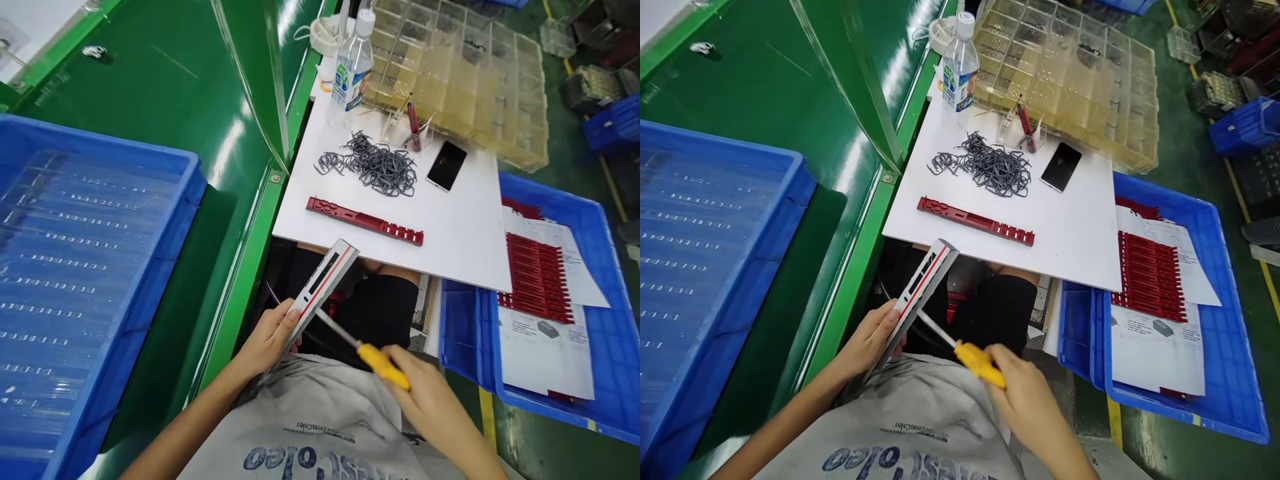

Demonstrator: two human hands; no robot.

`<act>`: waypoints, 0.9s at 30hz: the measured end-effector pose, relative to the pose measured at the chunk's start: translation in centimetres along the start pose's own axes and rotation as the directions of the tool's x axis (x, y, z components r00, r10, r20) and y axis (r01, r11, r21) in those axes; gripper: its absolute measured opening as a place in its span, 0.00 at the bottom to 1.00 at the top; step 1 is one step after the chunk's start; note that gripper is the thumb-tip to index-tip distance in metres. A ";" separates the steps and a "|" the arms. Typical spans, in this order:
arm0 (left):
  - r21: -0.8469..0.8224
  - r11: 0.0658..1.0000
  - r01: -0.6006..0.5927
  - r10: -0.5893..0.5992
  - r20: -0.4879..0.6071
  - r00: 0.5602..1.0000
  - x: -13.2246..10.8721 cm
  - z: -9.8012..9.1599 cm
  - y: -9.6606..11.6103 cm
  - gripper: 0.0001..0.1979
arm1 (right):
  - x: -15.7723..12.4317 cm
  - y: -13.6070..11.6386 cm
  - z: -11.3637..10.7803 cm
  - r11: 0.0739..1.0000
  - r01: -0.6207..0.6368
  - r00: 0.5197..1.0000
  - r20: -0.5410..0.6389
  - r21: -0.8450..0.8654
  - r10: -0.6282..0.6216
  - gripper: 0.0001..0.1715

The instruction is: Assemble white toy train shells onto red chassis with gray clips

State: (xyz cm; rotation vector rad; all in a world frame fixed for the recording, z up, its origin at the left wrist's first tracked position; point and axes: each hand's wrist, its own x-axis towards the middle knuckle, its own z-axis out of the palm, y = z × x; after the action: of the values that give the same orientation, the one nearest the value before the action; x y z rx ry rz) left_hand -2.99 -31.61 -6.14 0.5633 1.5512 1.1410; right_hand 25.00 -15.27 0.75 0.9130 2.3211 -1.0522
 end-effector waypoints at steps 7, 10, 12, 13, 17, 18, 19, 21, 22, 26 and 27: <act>0.051 0.999 -0.013 0.013 0.007 1.000 -0.1 0.2 0.1 0.35 | -0.1 0.4 0.0 0.999 0.012 0.991 0.134 -0.047 -0.005 0.13; 0.031 0.999 0.026 -0.026 -0.001 1.000 -0.1 0.3 0.0 0.36 | -0.2 0.7 -0.3 0.998 -0.065 0.997 -0.034 0.020 0.066 0.15; 0.039 0.999 0.020 -0.019 -0.023 1.000 -0.1 0.2 0.0 0.36 | -0.3 0.8 -0.4 1.000 -0.019 0.999 0.051 0.006 0.018 0.11; 0.051 0.999 0.010 -0.009 -0.024 1.000 -0.1 0.2 0.0 0.35 | -0.3 0.9 -0.4 1.000 0.019 0.994 0.110 -0.005 -0.019 0.09; 0.059 0.998 0.024 -0.024 -0.003 1.000 -0.2 0.2 0.1 0.36 | -0.5 1.1 -0.5 0.999 -0.015 0.999 -0.041 0.035 0.017 0.11; 0.056 0.998 0.038 -0.038 -0.010 0.999 -0.3 0.3 0.1 0.37 | -0.5 1.2 -0.6 0.998 -0.032 0.996 -0.077 0.051 0.036 0.12; 0.054 0.997 0.048 -0.047 -0.022 0.999 -0.2 0.3 0.1 0.38 | -0.5 1.3 -0.6 0.998 -0.029 0.998 -0.060 0.051 0.032 0.11; 0.062 0.997 0.046 -0.044 -0.033 0.998 -0.2 0.4 0.1 0.38 | -0.4 1.3 -0.6 1.000 0.020 0.998 0.059 0.020 -0.021 0.08; 0.062 0.997 0.044 -0.042 -0.031 0.999 -0.1 0.4 0.1 0.38 | -0.4 1.3 -0.6 0.999 0.037 0.995 0.091 0.009 -0.038 0.08; 0.009 0.997 0.078 -0.078 -0.042 0.996 0.1 0.4 0.2 0.40 | -0.4 1.4 -0.5 0.999 -0.015 1.000 -0.008 0.029 0.016 0.13; -0.012 0.996 0.089 -0.090 -0.068 0.994 0.1 0.4 0.2 0.41 | -0.3 1.4 -0.7 0.999 -0.012 1.000 -0.005 0.035 0.012 0.13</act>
State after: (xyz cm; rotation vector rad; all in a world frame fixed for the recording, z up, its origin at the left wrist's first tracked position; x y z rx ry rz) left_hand -2.74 -31.28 -6.05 0.4489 1.6131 1.1080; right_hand 26.10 -14.12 0.69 0.9427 2.3056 -1.0901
